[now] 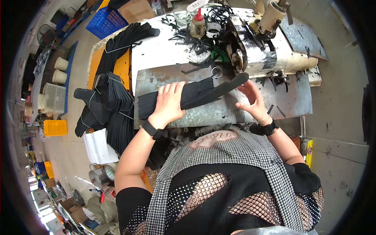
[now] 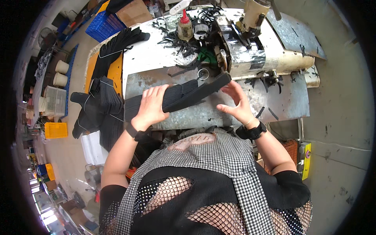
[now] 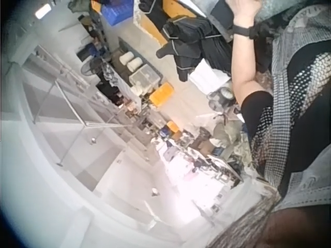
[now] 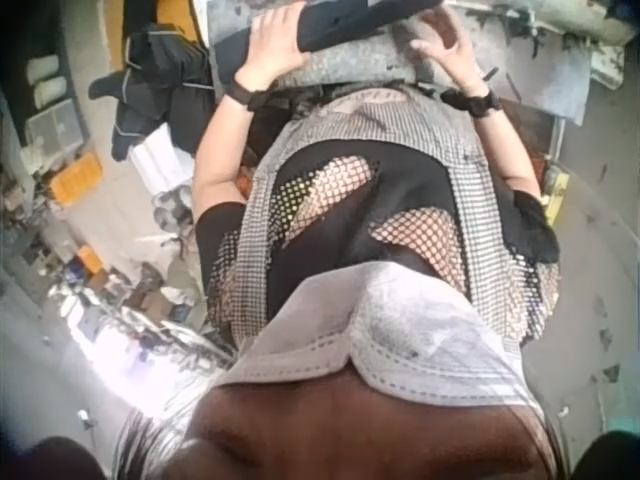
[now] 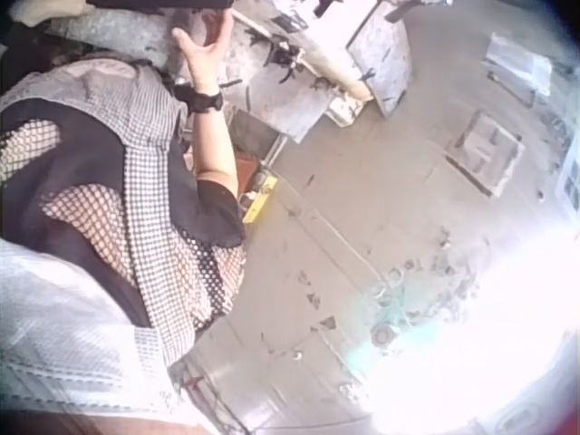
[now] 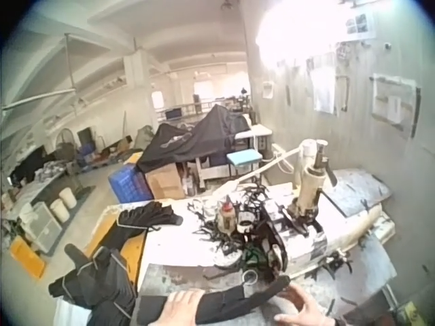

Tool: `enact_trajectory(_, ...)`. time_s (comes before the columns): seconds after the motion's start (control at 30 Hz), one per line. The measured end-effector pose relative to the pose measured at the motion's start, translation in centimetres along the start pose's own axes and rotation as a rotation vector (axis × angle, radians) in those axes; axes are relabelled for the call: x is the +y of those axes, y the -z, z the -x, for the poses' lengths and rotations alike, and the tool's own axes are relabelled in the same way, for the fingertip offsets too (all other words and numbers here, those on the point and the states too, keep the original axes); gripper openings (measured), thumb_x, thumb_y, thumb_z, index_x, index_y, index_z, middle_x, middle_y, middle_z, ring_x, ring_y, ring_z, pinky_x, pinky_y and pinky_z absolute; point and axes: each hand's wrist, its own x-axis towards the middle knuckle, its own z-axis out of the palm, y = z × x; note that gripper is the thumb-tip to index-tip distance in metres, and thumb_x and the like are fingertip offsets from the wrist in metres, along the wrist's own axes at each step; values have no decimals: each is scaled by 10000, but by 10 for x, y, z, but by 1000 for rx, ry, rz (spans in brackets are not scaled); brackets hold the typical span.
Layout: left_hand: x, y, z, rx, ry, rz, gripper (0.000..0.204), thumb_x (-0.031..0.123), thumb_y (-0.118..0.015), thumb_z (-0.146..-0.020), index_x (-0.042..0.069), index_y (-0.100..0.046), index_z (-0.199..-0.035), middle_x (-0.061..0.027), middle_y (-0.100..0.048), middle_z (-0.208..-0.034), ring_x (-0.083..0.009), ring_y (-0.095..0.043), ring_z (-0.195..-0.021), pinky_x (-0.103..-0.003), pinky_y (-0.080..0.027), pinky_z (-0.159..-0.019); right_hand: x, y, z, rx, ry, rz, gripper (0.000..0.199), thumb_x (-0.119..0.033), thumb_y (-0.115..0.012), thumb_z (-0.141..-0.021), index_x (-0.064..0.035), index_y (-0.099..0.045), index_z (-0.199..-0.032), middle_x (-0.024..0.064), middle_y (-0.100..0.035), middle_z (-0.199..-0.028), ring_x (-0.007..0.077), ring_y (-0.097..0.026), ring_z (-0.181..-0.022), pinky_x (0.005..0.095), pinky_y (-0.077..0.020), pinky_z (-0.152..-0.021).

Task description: Using an industrial machine to skive or fold the edges of black leather shoe upper components.

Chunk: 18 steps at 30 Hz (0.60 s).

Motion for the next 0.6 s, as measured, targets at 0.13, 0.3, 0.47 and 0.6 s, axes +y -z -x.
enact_trajectory(0.13, -3, 2, 9, 2, -1, -15, 905, 139, -809, -549, 38, -414, -1357, -150, -525, -1199, -316, -468, -1186, -448, -303, -1072, -11, -3, -14, 53, 233, 354, 903, -125, -873, -666, -61, -394, -1428, 104, -521, -1319, 233, -541, -1191, 376, -414, -1055)
enact_trajectory(0.3, -6, 5, 15, -8, 23, -17, 872, 138, -770, -551, 37, -430, -1348, -157, -520, -1211, -330, -460, -1198, -460, -286, -1086, -25, 0, -23, -91, 202, 439, 531, -73, -841, -671, -54, -639, -1162, 83, -651, -1053, 211, -647, -941, 321, -503, -859)
enact_trajectory(0.47, -7, 9, 16, 33, -4, -9, 900, 120, -795, -524, 31, -446, -1349, -147, -513, -1197, -321, -463, -1187, -461, -285, -1096, -26, 14, -7, -262, 141, 673, 205, -76, -816, -680, -24, -655, -795, 93, -627, -848, 265, -598, -823, 343, -491, -754)
enact_trajectory(0.6, -11, 13, 19, 22, 14, -19, 926, 150, -798, -535, 63, -427, -1380, -151, -506, -1210, -326, -449, -1203, -463, -268, -1111, 0, -2, -1, -331, 136, 844, 688, -144, -831, -663, -75, -535, -1280, 194, -495, -1247, 377, -508, -1141, 423, -444, -973)
